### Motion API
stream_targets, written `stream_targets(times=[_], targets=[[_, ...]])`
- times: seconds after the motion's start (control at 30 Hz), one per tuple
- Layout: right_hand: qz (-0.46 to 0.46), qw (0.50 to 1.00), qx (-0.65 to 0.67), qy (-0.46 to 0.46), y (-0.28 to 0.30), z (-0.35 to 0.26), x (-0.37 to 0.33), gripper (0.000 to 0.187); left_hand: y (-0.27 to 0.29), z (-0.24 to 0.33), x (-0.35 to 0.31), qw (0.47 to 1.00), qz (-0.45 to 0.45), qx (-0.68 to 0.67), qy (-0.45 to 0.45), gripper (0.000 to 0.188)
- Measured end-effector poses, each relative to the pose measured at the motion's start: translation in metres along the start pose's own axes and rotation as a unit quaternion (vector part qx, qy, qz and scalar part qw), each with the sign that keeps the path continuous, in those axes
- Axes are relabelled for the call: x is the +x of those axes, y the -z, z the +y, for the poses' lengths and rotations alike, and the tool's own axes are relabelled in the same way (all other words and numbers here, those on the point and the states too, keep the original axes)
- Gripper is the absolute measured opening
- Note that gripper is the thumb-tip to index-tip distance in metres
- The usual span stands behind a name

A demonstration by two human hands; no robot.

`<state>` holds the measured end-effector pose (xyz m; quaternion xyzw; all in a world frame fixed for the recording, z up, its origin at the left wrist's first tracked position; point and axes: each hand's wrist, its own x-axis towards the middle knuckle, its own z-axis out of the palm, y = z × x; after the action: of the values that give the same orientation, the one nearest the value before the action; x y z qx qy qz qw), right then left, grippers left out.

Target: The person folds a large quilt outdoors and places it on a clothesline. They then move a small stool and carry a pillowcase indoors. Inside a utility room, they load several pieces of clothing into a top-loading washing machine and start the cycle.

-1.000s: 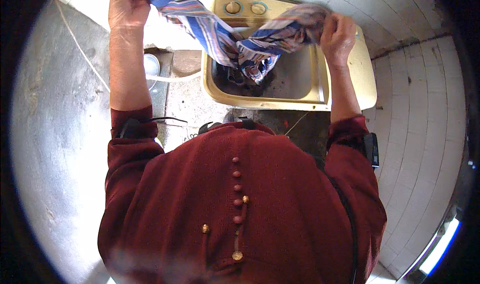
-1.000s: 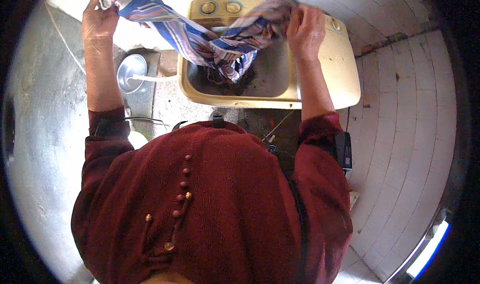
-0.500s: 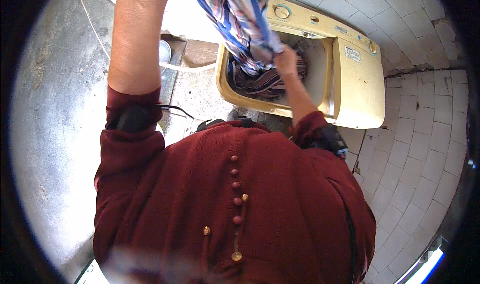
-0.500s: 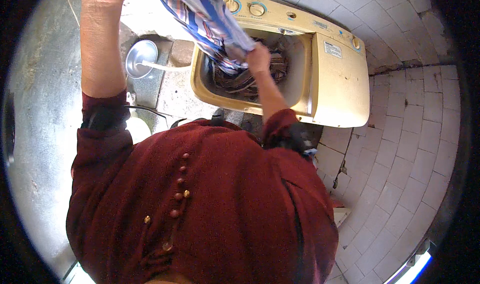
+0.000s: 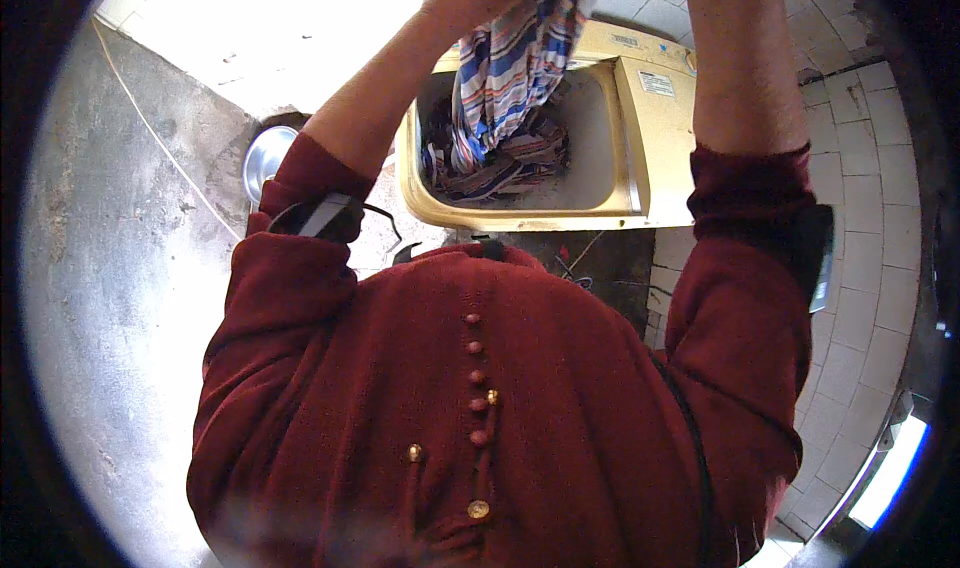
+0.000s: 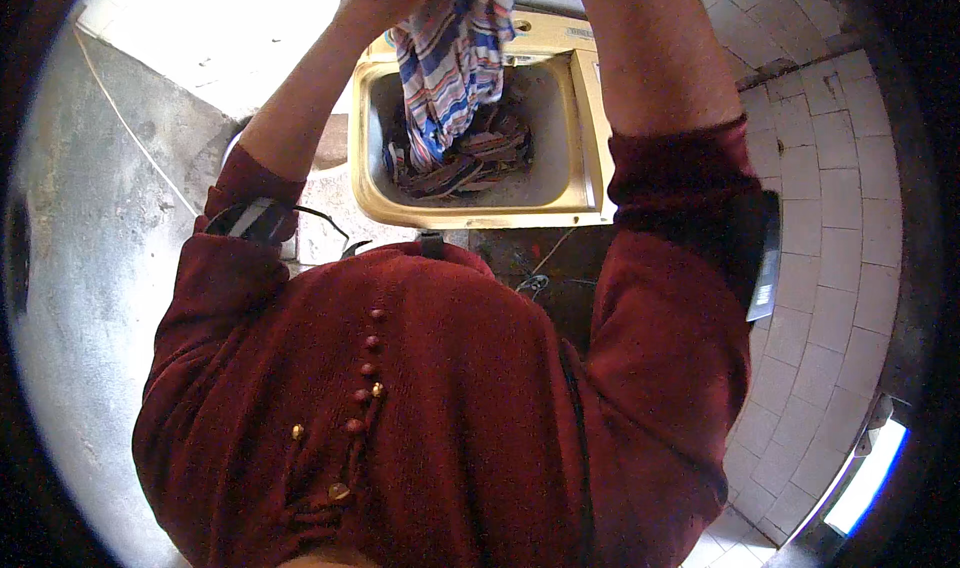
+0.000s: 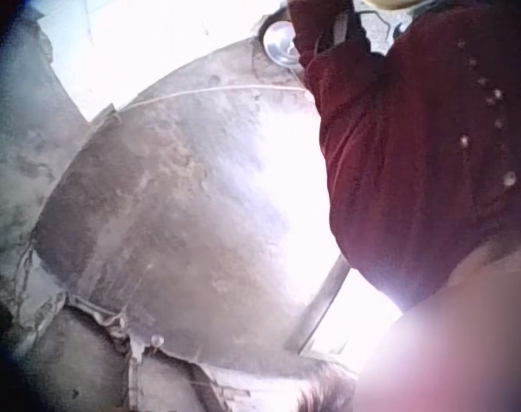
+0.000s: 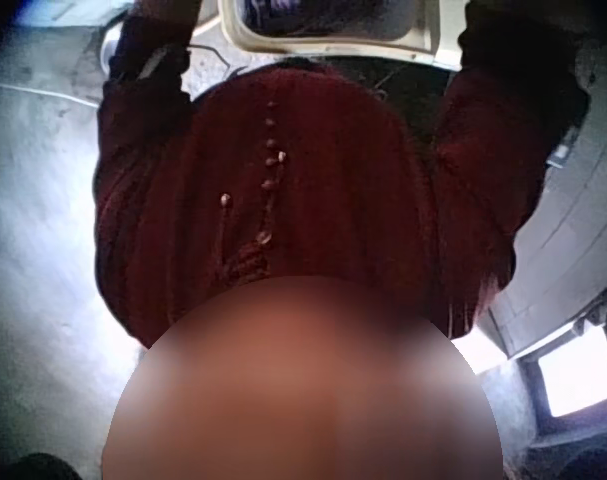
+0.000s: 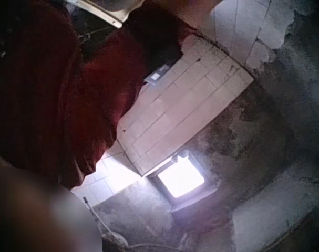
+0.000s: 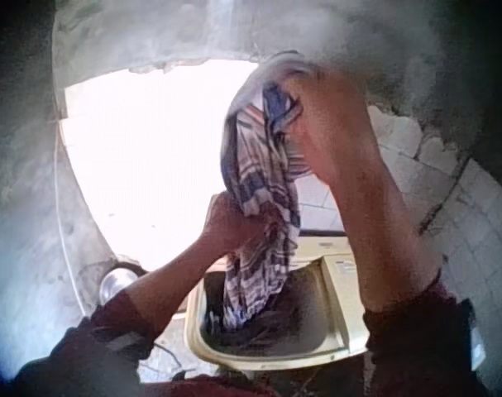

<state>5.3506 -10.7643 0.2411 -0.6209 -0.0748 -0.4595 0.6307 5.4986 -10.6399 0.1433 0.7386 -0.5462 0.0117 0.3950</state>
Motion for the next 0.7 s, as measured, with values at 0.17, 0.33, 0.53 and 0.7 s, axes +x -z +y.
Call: stream_targets(times=[0.17,0.33,0.53,0.7], targets=[[0.195,0.904,-0.379,-0.039,0.059,0.125,-0.106,0.022,0.034,-0.039,0.015,0.976,0.116,-0.182,0.022,0.011],[-0.103,0.824,-0.425,-0.36,0.046,0.3,-0.243,0.051,0.092,-0.026,0.03,0.903,0.377,-0.201,0.052,0.006],[-0.132,0.851,-0.395,-0.319,-0.022,0.396,-0.292,0.083,0.185,0.022,0.026,0.89,0.355,-0.286,0.028,0.027],[-0.018,0.849,-0.309,-0.427,-0.04,0.375,-0.277,0.015,0.187,0.017,0.017,0.884,0.382,-0.269,0.035,0.028]])
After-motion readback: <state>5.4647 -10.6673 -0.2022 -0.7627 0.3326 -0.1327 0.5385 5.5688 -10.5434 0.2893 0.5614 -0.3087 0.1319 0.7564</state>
